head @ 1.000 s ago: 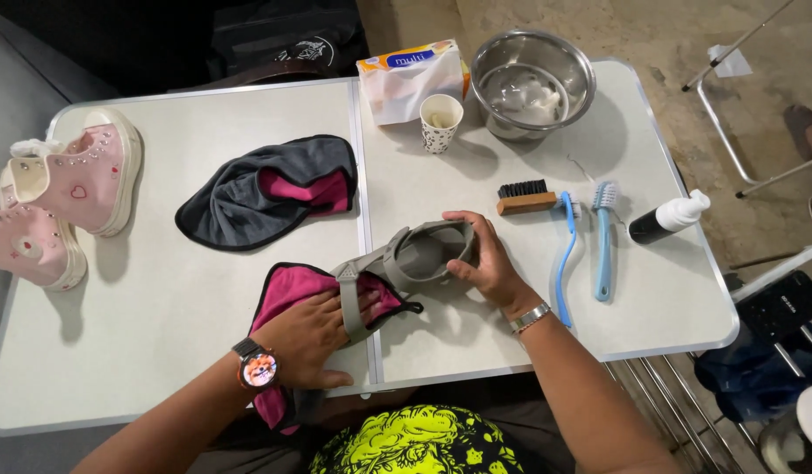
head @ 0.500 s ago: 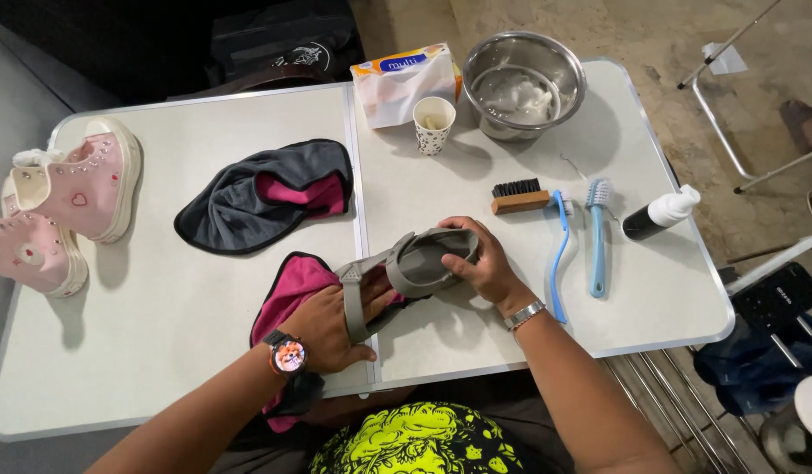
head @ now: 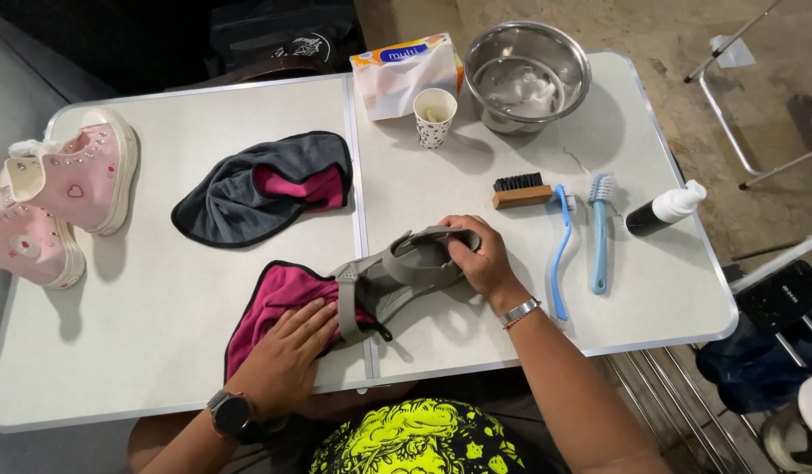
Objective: A person is cleaning a grey sandal by wiping it thoroughly with a pink cloth on a white table.
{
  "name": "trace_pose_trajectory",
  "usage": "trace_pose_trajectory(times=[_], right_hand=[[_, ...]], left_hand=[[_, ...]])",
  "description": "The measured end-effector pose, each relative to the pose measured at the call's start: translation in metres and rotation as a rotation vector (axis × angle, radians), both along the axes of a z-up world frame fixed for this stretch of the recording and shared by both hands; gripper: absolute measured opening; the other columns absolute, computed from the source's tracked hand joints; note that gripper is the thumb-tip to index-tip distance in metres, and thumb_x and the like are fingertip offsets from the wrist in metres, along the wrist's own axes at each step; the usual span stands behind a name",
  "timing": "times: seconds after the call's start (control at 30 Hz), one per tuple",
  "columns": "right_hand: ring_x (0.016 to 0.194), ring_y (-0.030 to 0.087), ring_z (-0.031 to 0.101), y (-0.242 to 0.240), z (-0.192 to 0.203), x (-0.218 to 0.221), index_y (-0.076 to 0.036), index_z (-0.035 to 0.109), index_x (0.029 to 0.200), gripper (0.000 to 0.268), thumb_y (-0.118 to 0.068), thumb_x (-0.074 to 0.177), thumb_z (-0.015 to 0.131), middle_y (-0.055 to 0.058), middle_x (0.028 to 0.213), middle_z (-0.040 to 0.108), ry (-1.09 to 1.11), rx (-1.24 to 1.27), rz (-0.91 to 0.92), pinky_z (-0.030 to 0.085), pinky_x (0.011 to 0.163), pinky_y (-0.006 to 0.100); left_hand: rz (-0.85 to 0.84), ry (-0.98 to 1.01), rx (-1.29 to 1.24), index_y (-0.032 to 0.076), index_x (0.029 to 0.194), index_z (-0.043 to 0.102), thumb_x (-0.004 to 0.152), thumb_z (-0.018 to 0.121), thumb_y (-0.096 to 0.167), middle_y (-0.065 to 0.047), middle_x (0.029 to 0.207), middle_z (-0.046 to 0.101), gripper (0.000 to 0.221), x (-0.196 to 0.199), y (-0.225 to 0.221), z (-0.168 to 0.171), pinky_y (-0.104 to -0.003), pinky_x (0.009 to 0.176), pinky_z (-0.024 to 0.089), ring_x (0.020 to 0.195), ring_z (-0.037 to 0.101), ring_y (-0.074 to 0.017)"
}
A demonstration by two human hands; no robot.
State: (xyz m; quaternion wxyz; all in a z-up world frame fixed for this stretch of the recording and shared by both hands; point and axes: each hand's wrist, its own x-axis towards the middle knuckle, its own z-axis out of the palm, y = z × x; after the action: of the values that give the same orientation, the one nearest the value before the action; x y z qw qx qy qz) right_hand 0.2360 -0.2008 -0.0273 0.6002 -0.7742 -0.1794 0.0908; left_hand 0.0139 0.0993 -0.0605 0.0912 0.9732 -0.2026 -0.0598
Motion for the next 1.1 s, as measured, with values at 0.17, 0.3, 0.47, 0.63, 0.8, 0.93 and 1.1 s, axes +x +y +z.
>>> trace_pose_trajectory(times=[0.17, 0.3, 0.47, 0.63, 0.8, 0.93, 1.1], right_hand=[[0.105, 0.025, 0.066, -0.001, -0.005, 0.001, -0.005, 0.073, 0.103, 0.029, -0.019, 0.083, 0.058, 0.011, 0.111, 0.070, -0.087, -0.003, 0.020, 0.053, 0.092, 0.036], [0.101, 0.024, 0.066, 0.000, -0.011, 0.002, -0.007, 0.072, 0.103, 0.026, -0.016, 0.083, 0.059, 0.010, 0.108, 0.070, -0.109, -0.043, 0.004, 0.055, 0.089, 0.035], [0.102, 0.025, 0.067, 0.001, -0.014, 0.002, -0.007, 0.072, 0.106, 0.030, -0.017, 0.081, 0.059, 0.010, 0.107, 0.072, -0.172, -0.063, -0.003, 0.054, 0.092, 0.037], [0.106, 0.033, 0.066, -0.003, -0.020, 0.005, -0.011, 0.065, 0.090, 0.011, -0.019, 0.083, 0.065, 0.013, 0.107, 0.074, -0.201, -0.006, 0.030, 0.050, 0.093, 0.048], [0.102, 0.033, 0.066, -0.005, -0.020, 0.006, -0.012, 0.064, 0.087, 0.010, -0.020, 0.081, 0.066, 0.013, 0.104, 0.074, -0.193, -0.022, 0.035, 0.051, 0.090, 0.047], [0.100, 0.030, 0.066, -0.004, -0.026, 0.008, -0.013, 0.065, 0.087, 0.012, -0.021, 0.080, 0.068, 0.012, 0.102, 0.074, -0.161, -0.005, 0.003, 0.052, 0.089, 0.046], [0.101, 0.031, 0.067, -0.004, -0.018, 0.005, -0.010, 0.065, 0.085, 0.009, -0.018, 0.082, 0.067, 0.013, 0.102, 0.074, -0.163, 0.036, 0.034, 0.052, 0.091, 0.045]], left_hand=[[-0.071, -0.124, -0.118, 0.007, 0.152, 0.044, 0.089, 0.053, 0.017, -0.010, 0.160, 0.043, 0.064, -0.006, 0.008, 0.027, -0.049, 0.123, 0.023, 0.151, 0.032, -0.0302], [-0.175, -0.069, -0.031, 0.000, 0.153, 0.039, 0.094, 0.051, 0.037, -0.019, 0.159, 0.039, 0.070, 0.008, 0.003, 0.025, -0.049, 0.125, 0.017, 0.151, 0.027, -0.0359], [-0.262, 0.104, 0.008, -0.001, 0.148, 0.042, 0.100, 0.046, 0.058, -0.028, 0.148, 0.046, 0.077, 0.049, -0.022, 0.049, -0.053, 0.120, 0.021, 0.141, 0.037, -0.0429], [-0.377, -0.161, -0.125, -0.009, 0.144, 0.044, 0.090, 0.047, 0.075, -0.029, 0.145, 0.051, 0.101, 0.071, -0.029, 0.054, -0.052, 0.105, 0.043, 0.129, 0.052, -0.0454], [-0.302, -0.216, -0.091, 0.005, 0.161, 0.029, 0.083, 0.054, 0.080, -0.017, 0.155, 0.045, 0.111, 0.074, -0.033, 0.033, -0.042, 0.104, 0.044, 0.146, 0.036, -0.0380], [-0.211, -0.250, -0.109, 0.011, 0.160, 0.031, 0.084, 0.053, 0.079, -0.013, 0.157, 0.044, 0.104, 0.065, -0.036, 0.014, -0.043, 0.103, 0.044, 0.141, 0.042, -0.0358], [-0.086, -0.384, -0.110, 0.006, 0.139, 0.055, 0.084, 0.066, 0.066, -0.015, 0.135, 0.056, 0.081, 0.052, -0.039, 0.003, -0.047, 0.097, 0.046, 0.123, 0.055, -0.0373]])
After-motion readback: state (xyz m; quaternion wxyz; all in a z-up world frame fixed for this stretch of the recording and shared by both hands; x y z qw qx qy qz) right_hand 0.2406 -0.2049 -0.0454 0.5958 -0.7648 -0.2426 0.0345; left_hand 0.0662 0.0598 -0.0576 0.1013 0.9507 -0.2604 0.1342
